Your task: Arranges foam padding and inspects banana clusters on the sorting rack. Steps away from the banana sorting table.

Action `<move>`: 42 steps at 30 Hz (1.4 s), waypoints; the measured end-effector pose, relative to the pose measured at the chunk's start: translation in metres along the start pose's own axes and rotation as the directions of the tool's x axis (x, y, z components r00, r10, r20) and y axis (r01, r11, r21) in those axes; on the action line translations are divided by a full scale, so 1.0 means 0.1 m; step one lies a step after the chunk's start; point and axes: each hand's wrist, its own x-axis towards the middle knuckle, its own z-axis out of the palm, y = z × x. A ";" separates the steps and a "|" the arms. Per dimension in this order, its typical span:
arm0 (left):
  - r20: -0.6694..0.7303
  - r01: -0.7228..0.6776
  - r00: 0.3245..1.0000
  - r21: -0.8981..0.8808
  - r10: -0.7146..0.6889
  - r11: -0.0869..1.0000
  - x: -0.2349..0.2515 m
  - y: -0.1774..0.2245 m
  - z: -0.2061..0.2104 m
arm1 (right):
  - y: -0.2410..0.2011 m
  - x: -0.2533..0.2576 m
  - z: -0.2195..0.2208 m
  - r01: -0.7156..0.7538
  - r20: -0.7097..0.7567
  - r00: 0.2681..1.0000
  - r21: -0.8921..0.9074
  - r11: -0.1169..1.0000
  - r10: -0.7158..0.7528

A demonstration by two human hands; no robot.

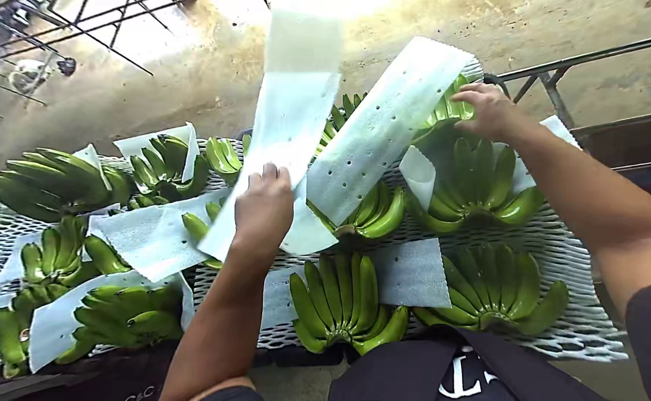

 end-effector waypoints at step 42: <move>0.205 0.356 0.935 -0.509 -0.291 0.784 -1.13 -1.14 1.36 | -2.64 -2.39 1.03 0.344 0.598 0.528 0.498 0.796 -0.602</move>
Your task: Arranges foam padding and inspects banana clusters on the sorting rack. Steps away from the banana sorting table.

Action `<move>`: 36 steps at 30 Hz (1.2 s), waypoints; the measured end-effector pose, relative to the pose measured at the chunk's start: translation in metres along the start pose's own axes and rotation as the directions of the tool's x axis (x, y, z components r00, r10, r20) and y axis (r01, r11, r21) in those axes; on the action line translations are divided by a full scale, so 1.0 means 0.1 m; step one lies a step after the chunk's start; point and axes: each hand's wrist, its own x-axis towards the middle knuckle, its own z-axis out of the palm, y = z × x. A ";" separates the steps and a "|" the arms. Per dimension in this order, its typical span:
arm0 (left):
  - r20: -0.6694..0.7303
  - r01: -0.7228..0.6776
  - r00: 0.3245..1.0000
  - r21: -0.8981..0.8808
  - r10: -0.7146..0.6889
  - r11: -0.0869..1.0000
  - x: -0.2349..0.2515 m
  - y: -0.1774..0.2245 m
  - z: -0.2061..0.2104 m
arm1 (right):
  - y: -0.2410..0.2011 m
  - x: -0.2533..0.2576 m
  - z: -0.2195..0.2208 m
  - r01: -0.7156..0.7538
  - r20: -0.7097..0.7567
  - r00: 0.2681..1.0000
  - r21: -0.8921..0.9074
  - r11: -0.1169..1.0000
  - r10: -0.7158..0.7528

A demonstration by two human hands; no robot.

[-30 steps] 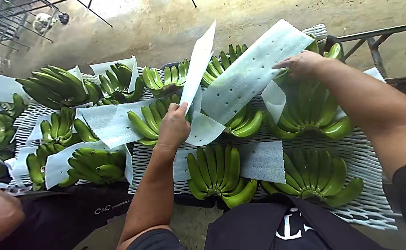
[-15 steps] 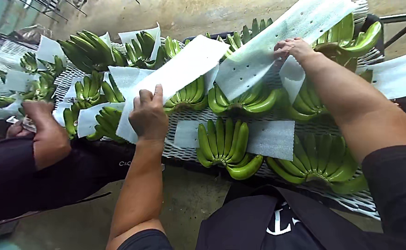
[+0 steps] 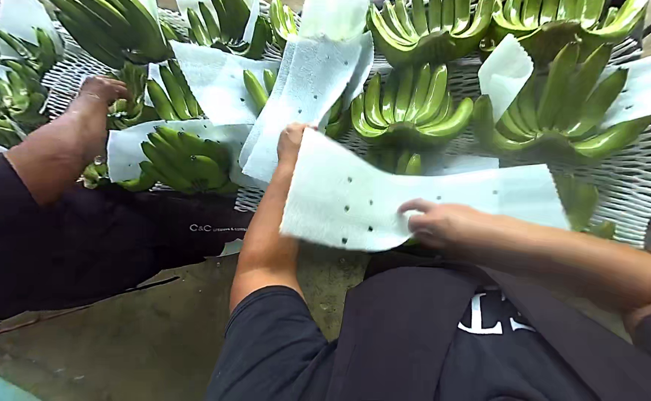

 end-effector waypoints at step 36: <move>0.170 -0.056 0.971 -0.528 0.170 0.848 3.01 1.84 0.01 | 2.48 1.94 -3.03 -0.780 -0.728 0.423 0.009 0.625 0.539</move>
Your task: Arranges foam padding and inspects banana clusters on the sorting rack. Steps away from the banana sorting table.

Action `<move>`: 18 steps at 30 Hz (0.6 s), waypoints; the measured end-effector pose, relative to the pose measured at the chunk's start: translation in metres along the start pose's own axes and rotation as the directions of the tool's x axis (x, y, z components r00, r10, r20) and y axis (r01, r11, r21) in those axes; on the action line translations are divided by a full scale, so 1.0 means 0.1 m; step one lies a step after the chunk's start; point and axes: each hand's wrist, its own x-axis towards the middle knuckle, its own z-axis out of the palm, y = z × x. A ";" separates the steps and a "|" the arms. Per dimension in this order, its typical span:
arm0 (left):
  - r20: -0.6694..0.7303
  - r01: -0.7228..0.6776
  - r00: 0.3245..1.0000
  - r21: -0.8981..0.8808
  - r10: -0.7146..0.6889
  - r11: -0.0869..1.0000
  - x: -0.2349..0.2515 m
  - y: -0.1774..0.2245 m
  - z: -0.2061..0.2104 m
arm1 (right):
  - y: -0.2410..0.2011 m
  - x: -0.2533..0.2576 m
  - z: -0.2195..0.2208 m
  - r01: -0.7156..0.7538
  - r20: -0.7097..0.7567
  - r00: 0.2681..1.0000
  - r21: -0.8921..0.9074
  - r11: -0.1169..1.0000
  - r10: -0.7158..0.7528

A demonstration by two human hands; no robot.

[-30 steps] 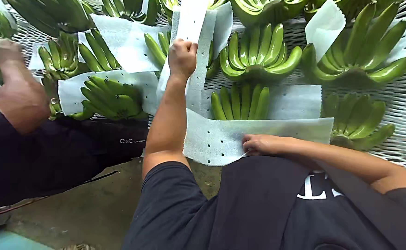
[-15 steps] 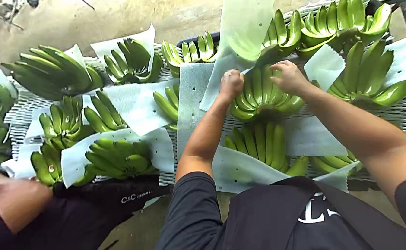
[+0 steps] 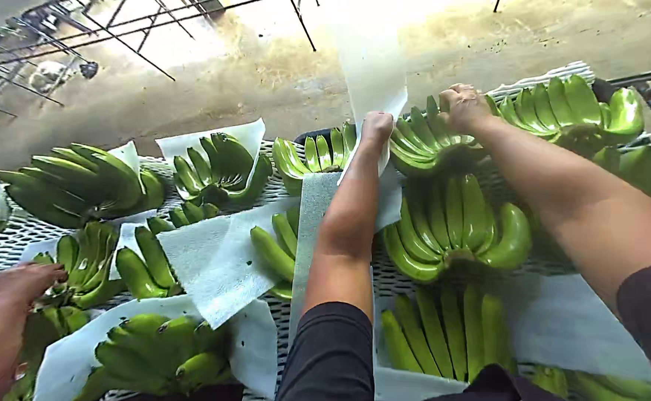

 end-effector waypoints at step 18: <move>0.581 -0.040 0.740 -0.464 0.338 0.885 0.27 0.06 -0.16 | 0.21 -0.36 -0.63 0.297 0.065 0.952 0.044 0.954 -0.300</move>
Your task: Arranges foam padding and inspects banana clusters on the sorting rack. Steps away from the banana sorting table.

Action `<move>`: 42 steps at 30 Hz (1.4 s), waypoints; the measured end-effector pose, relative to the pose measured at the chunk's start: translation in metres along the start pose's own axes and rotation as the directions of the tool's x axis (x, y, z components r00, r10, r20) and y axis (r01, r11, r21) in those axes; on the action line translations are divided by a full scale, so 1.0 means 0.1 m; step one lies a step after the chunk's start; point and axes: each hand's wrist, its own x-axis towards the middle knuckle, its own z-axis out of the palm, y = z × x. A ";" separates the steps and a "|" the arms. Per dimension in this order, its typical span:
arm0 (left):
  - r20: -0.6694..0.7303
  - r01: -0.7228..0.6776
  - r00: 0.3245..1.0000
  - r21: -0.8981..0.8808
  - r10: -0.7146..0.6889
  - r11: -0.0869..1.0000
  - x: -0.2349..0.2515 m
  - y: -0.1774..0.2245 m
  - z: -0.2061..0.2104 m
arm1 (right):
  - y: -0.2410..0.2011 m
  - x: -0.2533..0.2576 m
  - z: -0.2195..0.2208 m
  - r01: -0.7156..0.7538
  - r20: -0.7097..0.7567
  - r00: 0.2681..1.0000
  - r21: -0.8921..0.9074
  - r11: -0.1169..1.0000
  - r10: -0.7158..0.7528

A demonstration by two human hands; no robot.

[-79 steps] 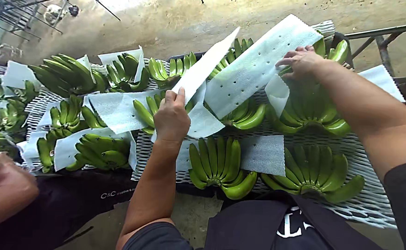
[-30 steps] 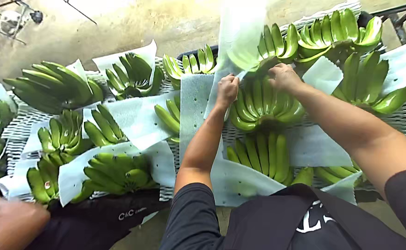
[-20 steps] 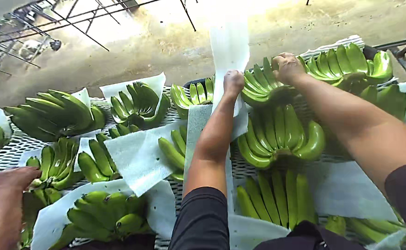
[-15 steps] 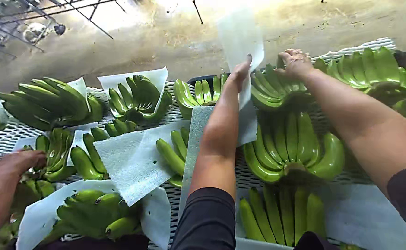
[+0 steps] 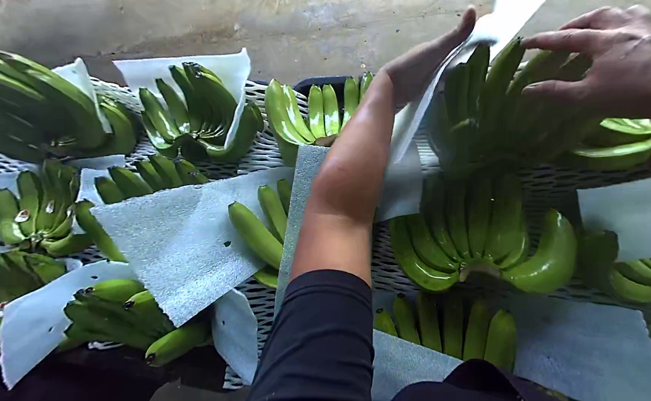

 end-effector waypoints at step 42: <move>-0.373 0.104 0.918 -0.104 -0.135 0.989 -0.60 -0.06 0.88 | 0.89 -0.35 0.41 -0.544 0.066 0.838 0.170 0.821 0.542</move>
